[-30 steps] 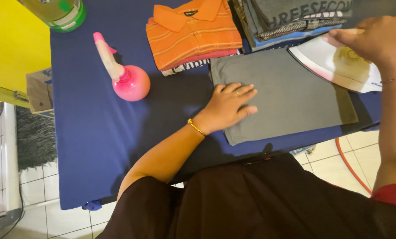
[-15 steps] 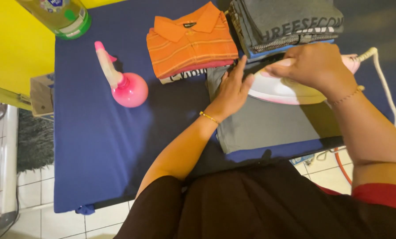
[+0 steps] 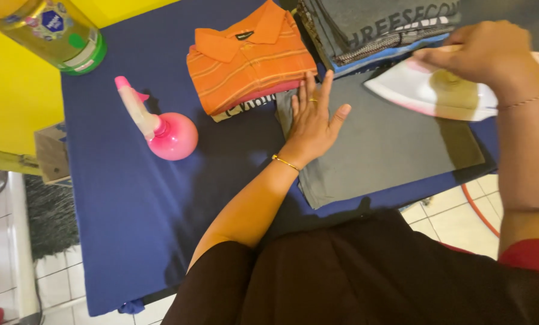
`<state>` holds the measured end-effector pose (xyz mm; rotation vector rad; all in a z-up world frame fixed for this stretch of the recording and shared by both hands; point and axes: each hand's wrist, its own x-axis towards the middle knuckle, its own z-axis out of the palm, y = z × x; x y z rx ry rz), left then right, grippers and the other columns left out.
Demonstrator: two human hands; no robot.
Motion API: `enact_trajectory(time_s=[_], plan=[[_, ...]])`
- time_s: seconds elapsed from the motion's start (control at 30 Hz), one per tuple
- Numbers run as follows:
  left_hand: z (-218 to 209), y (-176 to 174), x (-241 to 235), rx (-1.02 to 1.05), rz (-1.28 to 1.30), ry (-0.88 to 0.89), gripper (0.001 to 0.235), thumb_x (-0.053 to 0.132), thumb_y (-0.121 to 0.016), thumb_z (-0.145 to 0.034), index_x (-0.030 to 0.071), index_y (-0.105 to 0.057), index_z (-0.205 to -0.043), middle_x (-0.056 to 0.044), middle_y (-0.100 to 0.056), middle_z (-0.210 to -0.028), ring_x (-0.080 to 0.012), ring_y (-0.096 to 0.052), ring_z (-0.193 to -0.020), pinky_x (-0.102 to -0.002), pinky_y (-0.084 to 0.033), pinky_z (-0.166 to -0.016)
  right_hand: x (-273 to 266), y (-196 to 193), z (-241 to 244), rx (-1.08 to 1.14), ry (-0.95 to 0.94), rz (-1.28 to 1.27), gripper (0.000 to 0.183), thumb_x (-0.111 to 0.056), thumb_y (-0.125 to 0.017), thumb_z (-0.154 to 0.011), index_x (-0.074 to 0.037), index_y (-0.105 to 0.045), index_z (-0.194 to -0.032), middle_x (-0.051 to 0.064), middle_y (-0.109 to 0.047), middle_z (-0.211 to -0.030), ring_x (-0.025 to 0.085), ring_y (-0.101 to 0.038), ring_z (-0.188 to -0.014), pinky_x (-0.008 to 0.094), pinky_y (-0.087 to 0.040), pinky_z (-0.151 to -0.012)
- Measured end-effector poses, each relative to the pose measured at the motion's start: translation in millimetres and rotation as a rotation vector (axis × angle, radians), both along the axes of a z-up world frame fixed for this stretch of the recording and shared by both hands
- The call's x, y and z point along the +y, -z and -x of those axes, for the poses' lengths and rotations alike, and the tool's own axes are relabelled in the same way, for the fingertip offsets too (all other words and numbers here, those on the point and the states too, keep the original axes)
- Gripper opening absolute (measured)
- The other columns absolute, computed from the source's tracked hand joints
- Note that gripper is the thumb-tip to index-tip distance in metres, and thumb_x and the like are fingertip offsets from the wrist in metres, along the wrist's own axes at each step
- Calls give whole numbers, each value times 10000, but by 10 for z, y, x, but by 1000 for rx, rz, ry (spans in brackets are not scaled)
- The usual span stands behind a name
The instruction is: Ironing and folding various t-shirts and a patterned cloth on an ironing board
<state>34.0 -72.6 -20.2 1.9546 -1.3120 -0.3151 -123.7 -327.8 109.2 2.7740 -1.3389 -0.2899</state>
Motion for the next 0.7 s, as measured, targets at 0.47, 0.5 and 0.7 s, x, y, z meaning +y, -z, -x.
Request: enact_trajectory(time_s=[0.47,0.5,0.7], plan=[[-157,51,94,98,174,-33,725,531,-335,-1095,144,-87,-1656,-132,-107,-1760,-332,-4,-1650,-726,-105,-1217,875,-201,-345,154,-297,-17,835,-943,-296,-911,-259,-771,-973,80,-797,-878,282,-734,-934,400,-504,-777],[-160,32,100,42,83,-7,754,589,-325,-1071,177,-89,-1657,-192,-97,-1746,-411,-46,-1624,-700,-90,-1217,740,-203,-270,115,-224,-29,870,-946,-316,-934,-220,-786,-1031,136,-806,-935,340,-741,-964,416,-513,-778],[-138,24,36,-350,-313,82,737,694,-341,-976,287,-386,-1589,-122,-241,-1686,-499,-106,-1534,-708,-104,-1174,-835,517,582,-220,103,-33,816,-875,-651,-1031,-66,-755,-1040,219,-714,-940,386,-639,-850,485,-457,-605]])
